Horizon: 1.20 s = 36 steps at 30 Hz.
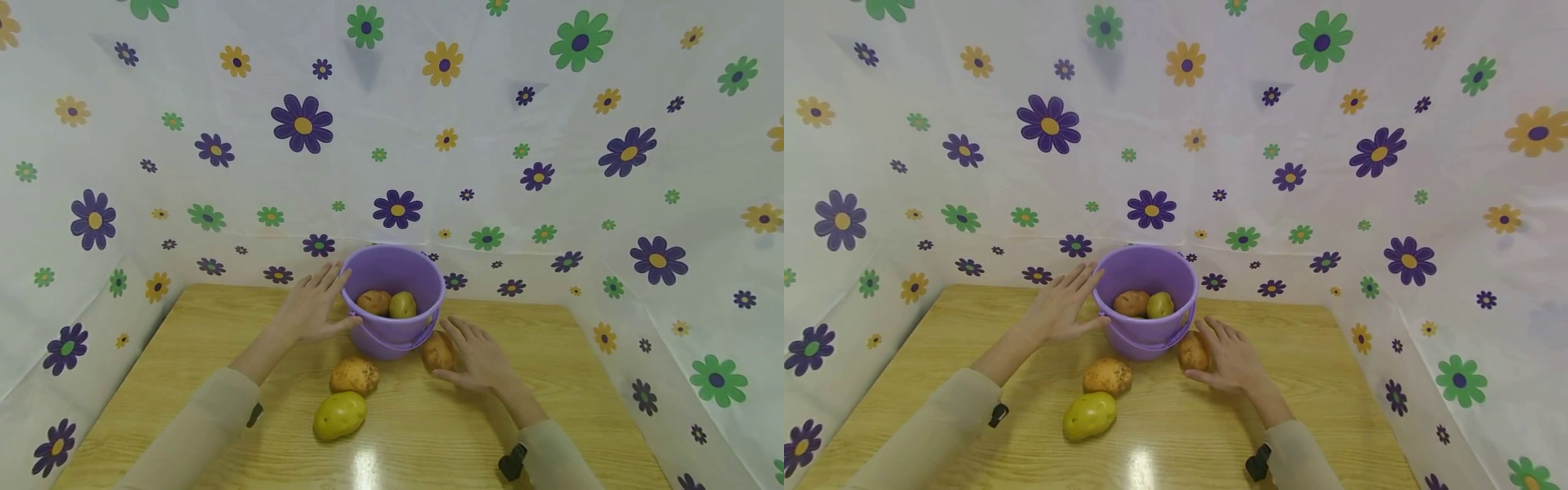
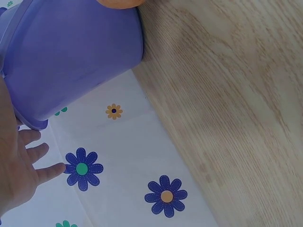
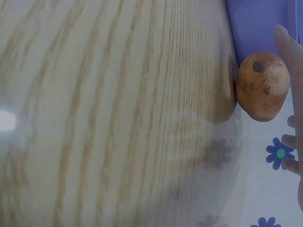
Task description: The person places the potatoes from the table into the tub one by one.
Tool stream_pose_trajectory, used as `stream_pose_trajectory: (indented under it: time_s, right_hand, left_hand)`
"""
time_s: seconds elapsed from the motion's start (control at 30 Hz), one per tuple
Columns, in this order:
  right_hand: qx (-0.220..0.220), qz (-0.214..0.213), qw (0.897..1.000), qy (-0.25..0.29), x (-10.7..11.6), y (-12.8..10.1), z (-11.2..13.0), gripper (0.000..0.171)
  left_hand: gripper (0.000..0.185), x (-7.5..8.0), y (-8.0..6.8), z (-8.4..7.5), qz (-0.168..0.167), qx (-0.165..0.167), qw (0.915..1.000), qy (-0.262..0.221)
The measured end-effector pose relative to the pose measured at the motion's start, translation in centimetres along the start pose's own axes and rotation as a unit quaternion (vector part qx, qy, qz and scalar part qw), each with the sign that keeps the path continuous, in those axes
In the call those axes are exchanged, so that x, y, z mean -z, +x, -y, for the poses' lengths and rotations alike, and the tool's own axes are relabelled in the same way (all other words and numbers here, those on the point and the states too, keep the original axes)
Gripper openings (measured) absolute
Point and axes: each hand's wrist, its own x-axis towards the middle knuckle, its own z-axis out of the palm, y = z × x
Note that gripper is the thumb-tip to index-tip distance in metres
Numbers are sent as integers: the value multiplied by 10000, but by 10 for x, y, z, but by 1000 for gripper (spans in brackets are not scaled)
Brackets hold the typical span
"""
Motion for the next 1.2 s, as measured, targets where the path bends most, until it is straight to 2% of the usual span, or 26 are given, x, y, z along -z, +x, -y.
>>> stream_pose_trajectory:
  time_s: [0.4, 0.9, 1.2]
  right_hand:
    - [-7, 353, 9994, 49, -5, 9, 1, 106]
    - [-49, 407, 9991, 118, -15, 10, -1, 110]
    - [-104, 465, 9988, 132, -14, 13, 2, 105]
  left_hand:
    - [103, -2, 0, 1, -78, -6, 10000, -15]
    - [103, -1, 0, 1, -103, -14, 9999, 13]
    - [103, -2, 0, 1, -80, -10, 10000, -40]
